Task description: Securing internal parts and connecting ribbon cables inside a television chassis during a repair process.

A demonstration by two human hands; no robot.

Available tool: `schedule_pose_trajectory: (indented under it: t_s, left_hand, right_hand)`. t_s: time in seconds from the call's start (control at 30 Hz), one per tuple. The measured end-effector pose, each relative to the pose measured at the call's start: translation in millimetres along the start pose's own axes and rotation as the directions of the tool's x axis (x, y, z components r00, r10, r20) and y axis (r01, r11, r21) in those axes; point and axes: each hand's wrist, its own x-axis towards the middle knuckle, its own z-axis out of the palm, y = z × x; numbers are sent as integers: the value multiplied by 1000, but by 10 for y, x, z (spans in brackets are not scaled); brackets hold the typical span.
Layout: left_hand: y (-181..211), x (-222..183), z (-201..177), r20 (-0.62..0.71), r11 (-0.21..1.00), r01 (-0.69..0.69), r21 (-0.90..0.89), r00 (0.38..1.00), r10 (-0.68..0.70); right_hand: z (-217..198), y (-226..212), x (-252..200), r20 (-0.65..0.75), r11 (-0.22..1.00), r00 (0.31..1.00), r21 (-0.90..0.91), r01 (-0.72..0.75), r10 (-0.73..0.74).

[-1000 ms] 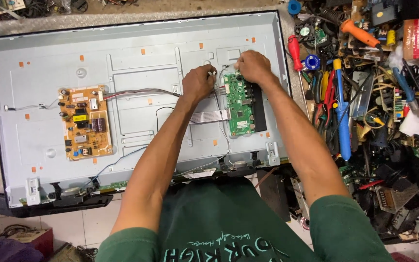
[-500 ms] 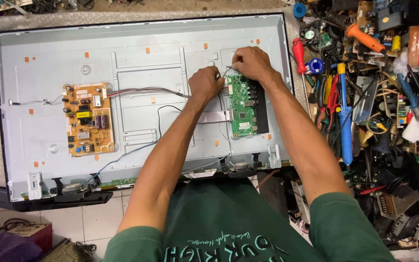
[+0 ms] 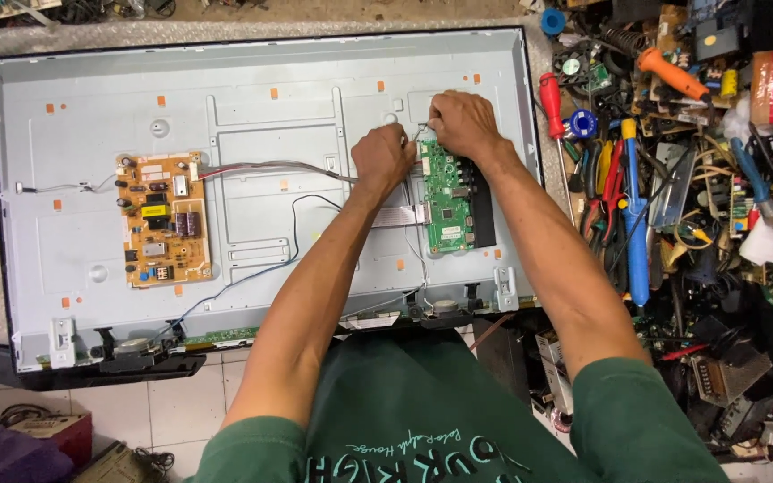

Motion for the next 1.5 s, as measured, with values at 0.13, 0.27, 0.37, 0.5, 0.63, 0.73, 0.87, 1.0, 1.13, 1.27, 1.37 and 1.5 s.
schedule_pose_trajectory:
  t_s: [0.13, 0.27, 0.37, 0.5, 0.63, 0.73, 0.87, 1.0, 1.13, 1.27, 1.37, 1.5]
  left_hand:
    - [71, -27, -103, -26, 999, 34, -41, 999, -35]
    - [190, -135, -371, 53, 983, 34, -179, 998, -25]
    - [115, -53, -135, 19, 989, 79, -129, 997, -77]
    - [177, -31, -270, 88, 980, 166, -112, 984, -157]
    - [193, -24, -514, 154, 943, 226, -245, 969, -192]
    - [149, -85, -682, 164, 865, 217, -452, 974, -158]
    - [223, -359, -903, 84, 704, 34, -710, 996, 36]
    - [197, -728, -1038, 204, 474, 144, -869, 976, 78]
    - [15, -1091, -1135, 145, 479, 5, -878, 956, 256]
    - [-164, -1436, -1252, 217, 528, 26, -849, 928, 302]
    - [-366, -1659, -1091, 151, 504, -49, -862, 925, 349]
    - [-330, -1920, -939, 64, 550, -185, -814, 913, 403]
  right_hand:
    - [5, 1, 23, 1, 1000, 1000, -10, -10, 10]
    - [154, 66, 25, -97, 999, 995, 20, 27, -25]
    - [117, -35, 40, -133, 997, 991, 63, 40, -31]
    - [35, -59, -6, -226, 990, 969, 77, 120, -100]
    - [-99, -192, -49, -318, 975, 943, 155, 158, -102]
    - [-247, -356, -134, -365, 943, 930, 291, 160, -45]
    - [-423, -529, -373, -400, 851, 916, 489, 193, 22]
    - [-570, -844, -707, -413, 773, 906, 602, 199, 89]
    - [-496, -937, -1049, -447, 947, 894, 267, 179, -42]
    - [-387, -1065, -1384, -531, 992, 838, -100, 81, -122]
    - [-394, -1412, -1605, -586, 970, 799, 241, 12, 135]
    - [-423, -1864, -1809, -284, 279, 767, 950, 142, 576]
